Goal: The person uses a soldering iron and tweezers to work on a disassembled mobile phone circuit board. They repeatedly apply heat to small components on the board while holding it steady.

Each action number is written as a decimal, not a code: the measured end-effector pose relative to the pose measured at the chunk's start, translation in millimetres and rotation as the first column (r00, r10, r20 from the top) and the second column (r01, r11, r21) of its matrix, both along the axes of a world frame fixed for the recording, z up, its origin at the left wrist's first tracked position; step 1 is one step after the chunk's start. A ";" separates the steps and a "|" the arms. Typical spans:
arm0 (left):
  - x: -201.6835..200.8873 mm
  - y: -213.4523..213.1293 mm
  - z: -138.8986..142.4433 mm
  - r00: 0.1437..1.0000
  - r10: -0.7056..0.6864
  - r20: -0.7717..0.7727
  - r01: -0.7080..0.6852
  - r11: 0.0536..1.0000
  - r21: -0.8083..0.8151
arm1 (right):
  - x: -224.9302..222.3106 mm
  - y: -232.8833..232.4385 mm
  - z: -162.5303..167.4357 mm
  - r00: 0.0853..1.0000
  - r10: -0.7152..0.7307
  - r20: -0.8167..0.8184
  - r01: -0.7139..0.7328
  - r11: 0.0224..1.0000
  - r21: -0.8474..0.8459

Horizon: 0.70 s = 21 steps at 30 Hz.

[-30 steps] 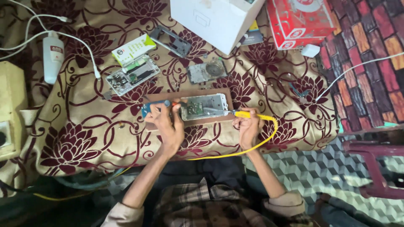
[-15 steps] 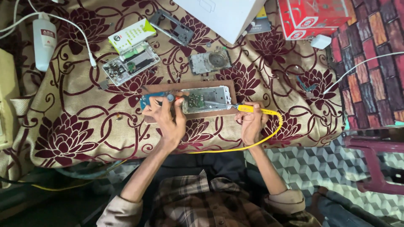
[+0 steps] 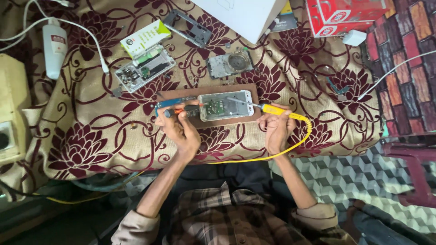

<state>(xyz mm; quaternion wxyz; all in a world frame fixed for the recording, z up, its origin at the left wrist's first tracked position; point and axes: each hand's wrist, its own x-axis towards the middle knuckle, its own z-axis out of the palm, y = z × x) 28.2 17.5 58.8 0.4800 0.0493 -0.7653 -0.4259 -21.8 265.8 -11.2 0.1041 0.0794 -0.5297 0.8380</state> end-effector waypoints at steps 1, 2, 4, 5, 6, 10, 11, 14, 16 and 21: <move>0.1 -0.1 2.0 0.998 -0.057 -0.018 0.058 0.996 0.070 | 0.8 -0.6 0.4 1.000 -0.013 0.003 0.012 1.000 0.005; -1.3 -0.2 3.8 0.993 -0.112 -0.042 0.117 0.983 0.139 | 0.7 -0.9 0.3 1.000 -0.026 0.004 0.026 1.000 0.010; -1.2 -4.5 6.8 0.970 -0.215 -0.113 0.238 0.933 0.271 | 0.9 -2.3 -1.5 0.999 -0.034 0.015 0.035 0.999 -0.009; -1.3 -6.9 7.8 0.950 -0.265 -0.166 0.307 0.890 0.337 | 0.3 -1.3 -2.2 0.999 -0.037 0.020 0.037 0.999 -0.027; -2.0 -8.5 7.9 0.923 -0.309 -0.229 0.378 0.838 0.393 | -1.3 -0.5 -3.3 0.999 -0.038 0.017 0.039 0.998 -0.046; 7.3 -40.8 6.8 0.987 0.133 0.092 -0.116 0.977 -0.177 | -3.5 -1.2 -5.9 1.000 -0.010 -0.030 0.009 0.999 -0.032; 10.1 -44.7 3.8 0.983 0.124 0.135 -0.103 0.983 -0.153 | -0.6 -1.9 -5.0 0.999 -0.022 -0.042 0.023 1.000 0.018; 12.2 -51.8 -7.3 0.971 0.152 0.185 -0.131 0.984 -0.125 | 11.7 -12.5 1.1 0.992 -0.076 -0.097 0.086 0.991 0.105; 10.1 -48.3 -14.3 0.971 0.160 0.176 -0.145 0.985 -0.098 | 24.0 -20.3 9.1 0.984 -0.095 -0.149 0.116 0.983 0.141; 11.2 -49.8 -15.2 0.987 0.038 0.154 -0.033 0.999 -0.040 | 39.8 -61.0 16.0 0.967 -0.086 -0.240 0.128 0.978 0.164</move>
